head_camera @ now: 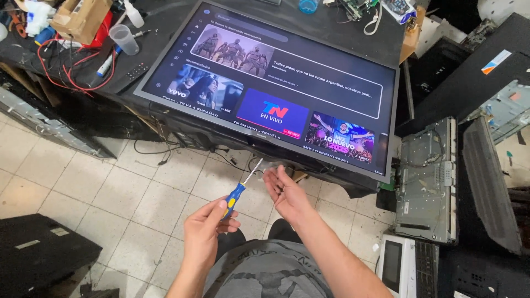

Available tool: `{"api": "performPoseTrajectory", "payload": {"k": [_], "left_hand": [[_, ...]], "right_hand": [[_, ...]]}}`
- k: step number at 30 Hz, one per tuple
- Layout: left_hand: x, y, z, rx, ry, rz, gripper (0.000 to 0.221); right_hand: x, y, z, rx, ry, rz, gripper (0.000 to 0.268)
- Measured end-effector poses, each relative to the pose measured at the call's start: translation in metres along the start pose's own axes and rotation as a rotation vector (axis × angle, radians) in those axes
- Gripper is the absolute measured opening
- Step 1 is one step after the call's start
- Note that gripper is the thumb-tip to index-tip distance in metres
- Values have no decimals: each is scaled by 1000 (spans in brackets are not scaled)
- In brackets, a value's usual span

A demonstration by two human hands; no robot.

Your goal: Using a screwdriver to repair or assemble a television set on a workbench

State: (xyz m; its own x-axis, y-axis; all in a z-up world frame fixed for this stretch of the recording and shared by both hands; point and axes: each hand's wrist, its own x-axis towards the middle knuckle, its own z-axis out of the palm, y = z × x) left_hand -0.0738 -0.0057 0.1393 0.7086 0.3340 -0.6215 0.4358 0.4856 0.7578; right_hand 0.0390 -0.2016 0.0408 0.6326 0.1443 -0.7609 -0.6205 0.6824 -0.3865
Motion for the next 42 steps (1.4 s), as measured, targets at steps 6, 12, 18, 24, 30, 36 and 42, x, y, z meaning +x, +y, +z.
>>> {"api": "performPoseTrajectory", "payload": {"k": [6,12,18,24,30,36,42], "left_hand": [[-10,-8,15,-13,31,-17,45],[-24,-36,25,23,109,42,37],[-33,-54,32,-41,123,113,35],[-41,-43,23,107,126,88,39],[-39,-21,-4,194,99,107,39],[-33,-20,-36,153,88,137,36],[-34,-5,-47,36,124,-5,40]], "right_hand": [[-44,-24,26,-63,-34,36,43],[-11,-27,-15,-79,-102,42,30],[13,-29,-35,-47,-150,182,35],[-9,-10,-8,35,-179,204,28],[-22,24,14,-111,-217,43,41],[-13,61,17,-103,-207,-86,43],[-21,72,21,-117,-265,-95,42]]}}
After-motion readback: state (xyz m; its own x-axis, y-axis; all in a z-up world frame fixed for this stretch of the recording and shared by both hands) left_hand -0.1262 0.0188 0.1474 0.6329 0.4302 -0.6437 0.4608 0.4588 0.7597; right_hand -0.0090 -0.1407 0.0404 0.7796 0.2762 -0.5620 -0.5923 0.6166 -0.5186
